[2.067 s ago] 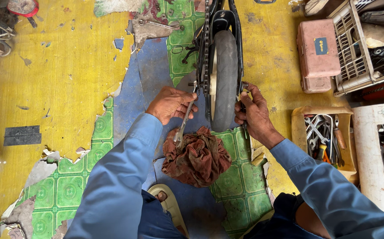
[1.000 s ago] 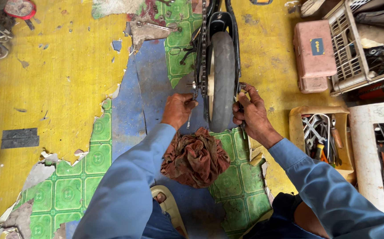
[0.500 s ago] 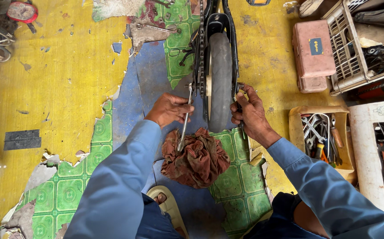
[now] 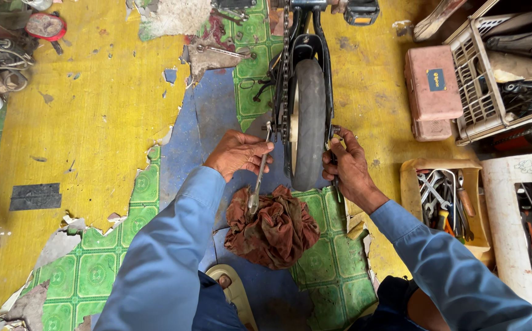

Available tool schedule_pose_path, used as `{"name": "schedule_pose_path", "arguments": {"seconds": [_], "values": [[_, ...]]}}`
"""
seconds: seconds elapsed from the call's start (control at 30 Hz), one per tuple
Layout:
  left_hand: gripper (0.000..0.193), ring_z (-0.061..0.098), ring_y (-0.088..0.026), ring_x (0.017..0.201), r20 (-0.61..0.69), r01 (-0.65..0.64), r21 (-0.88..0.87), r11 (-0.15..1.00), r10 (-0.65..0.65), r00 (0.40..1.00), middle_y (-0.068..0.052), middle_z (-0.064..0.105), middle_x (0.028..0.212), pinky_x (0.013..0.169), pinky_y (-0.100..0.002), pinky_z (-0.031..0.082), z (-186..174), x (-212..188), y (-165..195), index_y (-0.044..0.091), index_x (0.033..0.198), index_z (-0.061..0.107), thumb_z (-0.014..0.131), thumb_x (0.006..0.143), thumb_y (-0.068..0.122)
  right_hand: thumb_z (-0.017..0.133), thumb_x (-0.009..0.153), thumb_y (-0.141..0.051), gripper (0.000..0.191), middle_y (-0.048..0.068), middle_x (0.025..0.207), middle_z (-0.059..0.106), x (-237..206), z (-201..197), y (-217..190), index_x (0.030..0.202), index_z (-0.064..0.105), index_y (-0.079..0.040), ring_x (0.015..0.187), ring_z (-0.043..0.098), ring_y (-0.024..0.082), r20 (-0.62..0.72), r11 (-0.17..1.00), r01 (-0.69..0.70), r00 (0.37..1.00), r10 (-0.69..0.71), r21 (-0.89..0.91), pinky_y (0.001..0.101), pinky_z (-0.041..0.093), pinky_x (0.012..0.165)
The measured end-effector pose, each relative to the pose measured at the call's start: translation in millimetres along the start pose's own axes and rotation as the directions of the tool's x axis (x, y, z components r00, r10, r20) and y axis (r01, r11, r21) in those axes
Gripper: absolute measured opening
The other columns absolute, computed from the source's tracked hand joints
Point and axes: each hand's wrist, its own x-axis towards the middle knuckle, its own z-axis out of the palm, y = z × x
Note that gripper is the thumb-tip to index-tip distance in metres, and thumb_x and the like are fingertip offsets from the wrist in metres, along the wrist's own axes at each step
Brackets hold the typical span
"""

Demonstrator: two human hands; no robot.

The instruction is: The person kneels beside a small bicycle lying on the floor and uses a wrench to loosen and tighten the rear wheel axle nut, steadying the wheel with the other hand. They reposition the wrench repeatedly on the nut and adjust the wheel by hand before resuming turning the fastener.

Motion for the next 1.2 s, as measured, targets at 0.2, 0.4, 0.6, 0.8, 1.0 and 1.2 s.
{"name": "schedule_pose_path", "arguments": {"seconds": [0.2, 0.4, 0.6, 0.8, 1.0, 1.2], "values": [[0.039, 0.076, -0.024, 0.071, -0.010, 0.036, -0.075, 0.997, -0.037, 0.999, -0.017, 0.077, 0.088, 0.062, -0.035, 0.063, 0.2, 2.3, 2.8, -0.006, 0.107, 0.072, 0.080, 0.086, 0.026, 0.046, 0.109, -0.023, 0.026, 0.004, 0.075, 0.051, 0.8, -2.6, 1.4, 0.134, 0.046, -0.021, 0.050, 0.030, 0.007, 0.002, 1.000, -0.002, 1.000, 0.002, -0.013, 0.0271, 0.037, 0.049], [0.039, 0.074, -0.022, 0.070, -0.036, 0.055, -0.109, 0.993, -0.059, 0.998, -0.016, 0.076, 0.088, 0.064, -0.035, 0.064, 0.1, 2.7, 2.9, -0.006, 0.108, 0.072, 0.081, 0.087, 0.027, 0.044, 0.109, -0.022, 0.025, 0.004, 0.075, 0.051, 3.3, -5.7, 4.7, 0.134, 0.047, -0.021, 0.050, 0.030, 0.007, 0.010, 1.000, -0.001, 1.000, 0.001, -0.020, 0.0270, 0.037, 0.049], [0.038, 0.074, -0.022, 0.068, -0.063, 0.059, -0.099, 0.993, -0.065, 0.996, -0.015, 0.076, 0.085, 0.063, -0.034, 0.064, -0.2, 4.4, 4.3, -0.005, 0.106, 0.074, 0.081, 0.085, 0.026, 0.042, 0.110, -0.023, 0.024, 0.004, 0.075, 0.050, 5.1, -8.4, 6.6, 0.134, 0.047, -0.020, 0.051, 0.032, 0.007, 0.011, 0.999, -0.003, 1.000, 0.003, -0.039, 0.0274, 0.038, 0.050], [0.038, 0.072, -0.022, 0.062, -0.101, 0.068, -0.051, 0.996, -0.073, 0.992, -0.017, 0.075, 0.081, 0.055, -0.036, 0.061, 0.3, 4.0, 4.7, -0.007, 0.102, 0.072, 0.084, 0.084, 0.024, 0.043, 0.110, -0.023, 0.023, 0.004, 0.074, 0.049, 6.9, -9.4, 8.1, 0.133, 0.046, -0.020, 0.051, 0.031, 0.008, 0.008, 0.999, -0.004, 1.000, 0.004, -0.040, 0.0273, 0.037, 0.050], [0.035, 0.071, -0.022, 0.059, -0.063, 0.094, -0.028, 0.995, -0.095, 0.993, -0.017, 0.075, 0.080, 0.052, -0.033, 0.059, 0.8, 5.9, 2.2, -0.006, 0.099, 0.071, 0.082, 0.085, 0.024, 0.043, 0.110, -0.024, 0.024, 0.003, 0.075, 0.050, 7.6, -11.9, 8.7, 0.134, 0.046, -0.020, 0.051, 0.031, 0.008, 0.012, 0.999, -0.004, 1.000, 0.005, -0.045, 0.0276, 0.037, 0.050], [0.037, 0.070, -0.020, 0.058, -0.131, 0.091, -0.008, 0.996, -0.091, 0.987, -0.016, 0.075, 0.078, 0.052, -0.033, 0.059, 0.8, 9.5, 6.8, -0.007, 0.102, 0.074, 0.083, 0.085, 0.025, 0.044, 0.109, -0.024, 0.026, 0.003, 0.075, 0.050, 8.6, -12.6, 9.5, 0.134, 0.047, -0.021, 0.051, 0.031, 0.007, 0.011, 0.999, -0.002, 1.000, 0.003, -0.047, 0.0272, 0.037, 0.050]]}}
